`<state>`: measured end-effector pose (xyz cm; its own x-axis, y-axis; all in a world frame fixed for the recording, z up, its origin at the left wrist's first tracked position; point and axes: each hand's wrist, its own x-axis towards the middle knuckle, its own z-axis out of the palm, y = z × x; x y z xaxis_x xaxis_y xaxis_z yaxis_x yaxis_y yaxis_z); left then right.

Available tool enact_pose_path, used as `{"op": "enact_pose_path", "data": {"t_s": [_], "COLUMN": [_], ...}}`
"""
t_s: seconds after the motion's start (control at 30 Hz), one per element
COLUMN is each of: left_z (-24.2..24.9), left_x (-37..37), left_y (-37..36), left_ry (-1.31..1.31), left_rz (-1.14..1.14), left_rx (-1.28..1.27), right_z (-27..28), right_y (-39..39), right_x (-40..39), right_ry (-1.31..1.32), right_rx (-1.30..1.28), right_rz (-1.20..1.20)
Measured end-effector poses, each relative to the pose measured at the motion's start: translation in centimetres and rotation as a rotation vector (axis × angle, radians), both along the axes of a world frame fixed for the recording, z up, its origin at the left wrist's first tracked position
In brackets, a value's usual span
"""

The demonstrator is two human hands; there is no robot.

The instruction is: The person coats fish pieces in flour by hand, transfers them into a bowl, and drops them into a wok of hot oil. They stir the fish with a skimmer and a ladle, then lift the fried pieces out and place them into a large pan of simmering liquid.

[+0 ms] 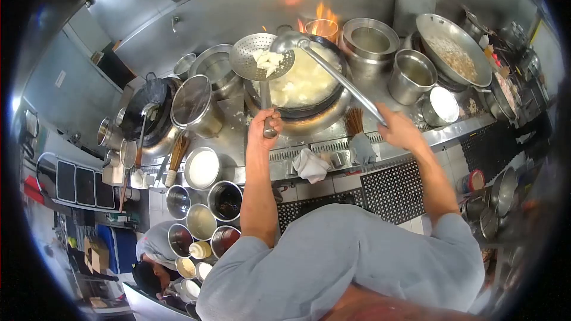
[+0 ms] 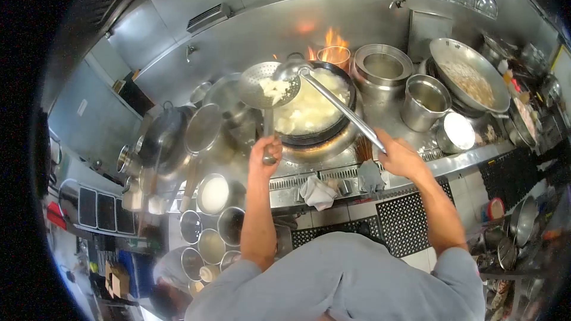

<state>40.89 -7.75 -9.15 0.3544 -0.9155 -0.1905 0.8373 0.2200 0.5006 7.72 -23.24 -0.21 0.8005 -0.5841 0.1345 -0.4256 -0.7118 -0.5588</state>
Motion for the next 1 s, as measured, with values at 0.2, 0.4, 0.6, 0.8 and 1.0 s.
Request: {"op": "enact_pose_path", "data": {"t_s": [0.2, 0.4, 0.6, 0.8, 1.0], "left_z": [1.2, -0.7, -0.3, -0.1, 1.0], "left_x": [-1.6, -1.7, -1.6, -1.0, -0.8], "left_y": [0.1, 0.0, 0.0, 0.6, 1.2], "left_ry": [-0.051, 0.026, 0.058, 0.097, 0.103], "left_rz": [-0.091, -0.122, -0.089, -0.100, -0.091], "left_rx": [0.008, 0.009, 0.017, 0.009, 0.060], "right_z": [-1.0, -3.1, 0.0, -2.4, 1.8], "right_y": [0.4, 1.1, 2.9, 1.8, 1.6], "right_x": [4.3, 5.7, 5.0, 1.4, -0.9], "right_ry": [0.300, 0.009, 0.120, -0.039, 0.241], "right_rx": [-0.158, 0.254, 0.501, 0.045, -0.035], "right_rz": [-0.061, 0.020, -0.037, 0.013, -0.047]}}
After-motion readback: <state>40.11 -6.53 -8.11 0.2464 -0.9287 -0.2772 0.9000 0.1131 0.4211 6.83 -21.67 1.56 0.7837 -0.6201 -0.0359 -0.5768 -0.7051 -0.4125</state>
